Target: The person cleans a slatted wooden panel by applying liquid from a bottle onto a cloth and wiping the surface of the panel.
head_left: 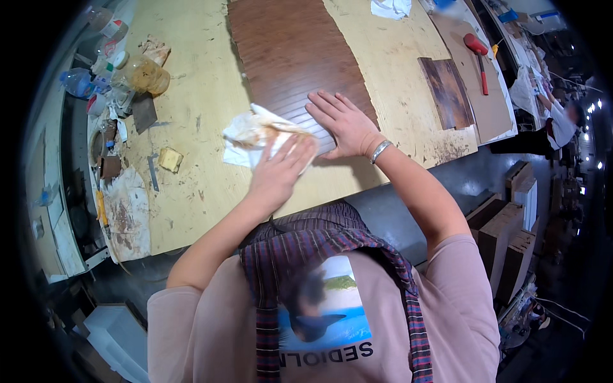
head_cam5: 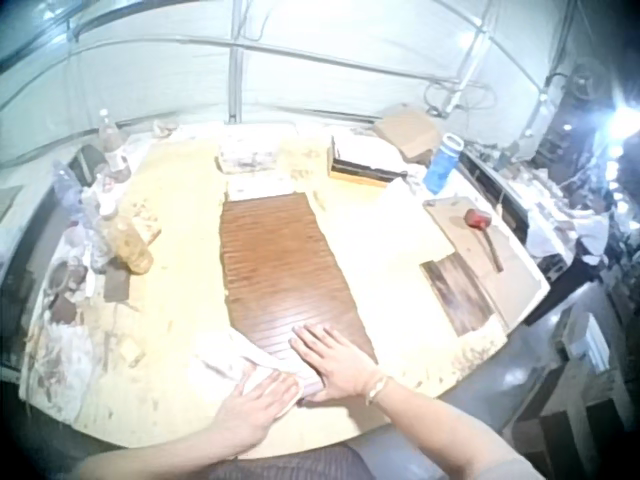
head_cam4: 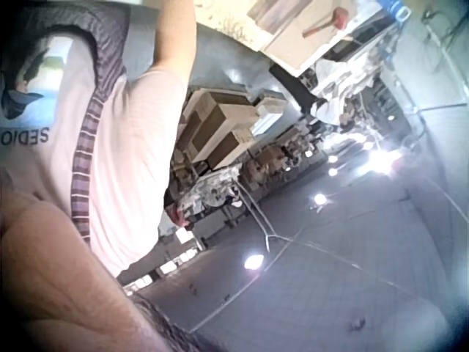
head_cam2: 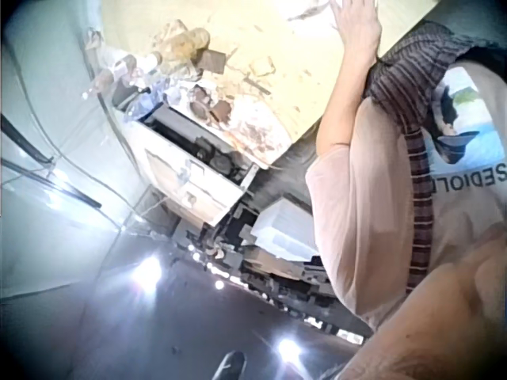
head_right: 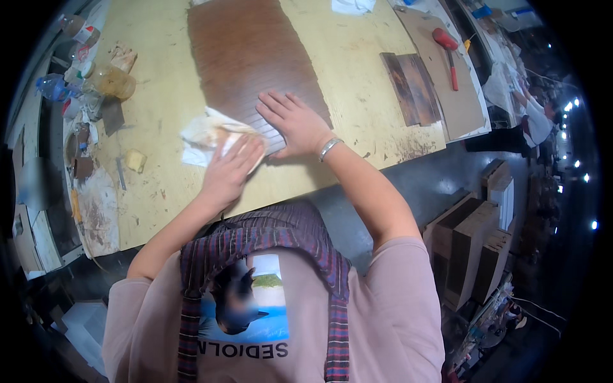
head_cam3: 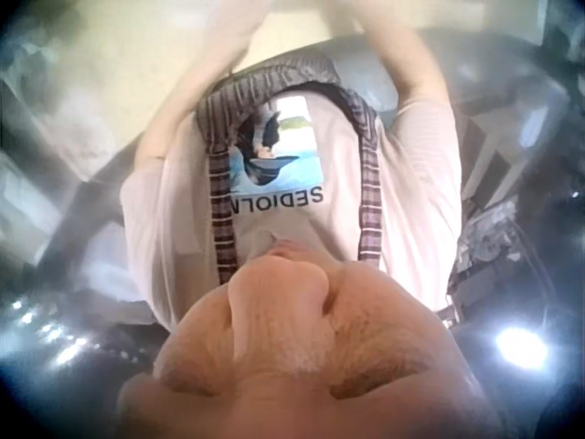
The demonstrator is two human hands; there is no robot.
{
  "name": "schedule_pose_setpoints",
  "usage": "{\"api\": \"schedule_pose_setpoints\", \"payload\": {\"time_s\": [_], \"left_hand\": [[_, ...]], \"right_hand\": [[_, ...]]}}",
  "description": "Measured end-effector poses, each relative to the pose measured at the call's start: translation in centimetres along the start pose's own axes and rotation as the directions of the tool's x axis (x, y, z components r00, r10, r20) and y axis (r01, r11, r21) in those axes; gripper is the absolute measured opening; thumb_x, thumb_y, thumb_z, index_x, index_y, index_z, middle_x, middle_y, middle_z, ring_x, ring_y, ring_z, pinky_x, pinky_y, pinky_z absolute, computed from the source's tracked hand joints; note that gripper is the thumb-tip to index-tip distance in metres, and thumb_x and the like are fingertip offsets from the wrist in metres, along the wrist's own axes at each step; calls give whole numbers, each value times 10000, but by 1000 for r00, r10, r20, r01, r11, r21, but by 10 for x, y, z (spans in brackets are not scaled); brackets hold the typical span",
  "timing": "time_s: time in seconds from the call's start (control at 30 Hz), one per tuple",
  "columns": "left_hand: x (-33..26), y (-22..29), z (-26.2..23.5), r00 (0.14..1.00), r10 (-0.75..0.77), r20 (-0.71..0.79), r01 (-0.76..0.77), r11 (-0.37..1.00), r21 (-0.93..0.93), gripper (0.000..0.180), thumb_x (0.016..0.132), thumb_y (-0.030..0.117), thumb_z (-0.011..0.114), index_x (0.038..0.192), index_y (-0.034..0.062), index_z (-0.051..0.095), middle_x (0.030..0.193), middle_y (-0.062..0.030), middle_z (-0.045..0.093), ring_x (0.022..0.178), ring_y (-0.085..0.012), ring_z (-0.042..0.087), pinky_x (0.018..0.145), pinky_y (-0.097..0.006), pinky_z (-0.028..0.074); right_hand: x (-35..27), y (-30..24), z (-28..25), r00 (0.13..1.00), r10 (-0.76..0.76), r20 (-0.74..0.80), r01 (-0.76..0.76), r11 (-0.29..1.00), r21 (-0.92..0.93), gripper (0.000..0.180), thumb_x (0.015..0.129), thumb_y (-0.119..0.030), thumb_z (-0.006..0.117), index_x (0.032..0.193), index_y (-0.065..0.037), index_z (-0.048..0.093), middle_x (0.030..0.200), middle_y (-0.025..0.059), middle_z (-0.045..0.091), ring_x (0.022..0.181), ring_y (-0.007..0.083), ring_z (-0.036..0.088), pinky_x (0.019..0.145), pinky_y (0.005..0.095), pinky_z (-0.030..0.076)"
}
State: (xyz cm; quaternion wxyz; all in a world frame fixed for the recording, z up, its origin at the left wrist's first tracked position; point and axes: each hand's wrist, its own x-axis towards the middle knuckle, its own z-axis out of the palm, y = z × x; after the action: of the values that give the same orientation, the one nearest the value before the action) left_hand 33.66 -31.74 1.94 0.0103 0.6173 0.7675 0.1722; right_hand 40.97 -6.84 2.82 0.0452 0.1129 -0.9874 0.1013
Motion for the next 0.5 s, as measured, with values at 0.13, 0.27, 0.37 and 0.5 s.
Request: {"api": "schedule_pose_setpoints", "payload": {"time_s": [0.13,0.27,0.37,0.5], "left_hand": [[13,-3,-12,991,-31,128,64,964,-258,562,908,71,536,1462,152,489,1522,-67,471,1424,-261,418,1200,-504,236],[-2,-6,-22,976,-152,158,176,972,-156,554,916,150,596,1460,147,490,1533,-59,456,1461,-249,355,1208,-521,191],[21,-7,-25,975,-122,184,160,965,-206,529,915,196,638,1429,139,525,1504,-63,489,1447,-259,372,1209,-532,155],[61,-62,-35,898,-439,12,349,696,-627,388,907,178,657,1289,111,657,1195,-111,691,1056,-289,650,1020,-436,470]], "right_hand": [[1,-1,-5,999,-8,45,6,999,33,1117,649,-582,801,1504,-20,353,1590,194,307,1461,365,307,1188,508,270],[3,3,-10,997,-25,67,22,998,56,1112,667,-588,792,1502,-3,347,1591,202,298,1462,368,301,1190,511,263],[5,1,-10,997,-31,70,28,998,54,1095,674,-594,780,1495,-5,358,1593,202,295,1461,368,302,1187,511,265],[5,2,-12,996,-12,89,8,999,47,1079,687,-620,752,1487,-7,366,1591,202,297,1459,371,304,1182,514,271]]}}
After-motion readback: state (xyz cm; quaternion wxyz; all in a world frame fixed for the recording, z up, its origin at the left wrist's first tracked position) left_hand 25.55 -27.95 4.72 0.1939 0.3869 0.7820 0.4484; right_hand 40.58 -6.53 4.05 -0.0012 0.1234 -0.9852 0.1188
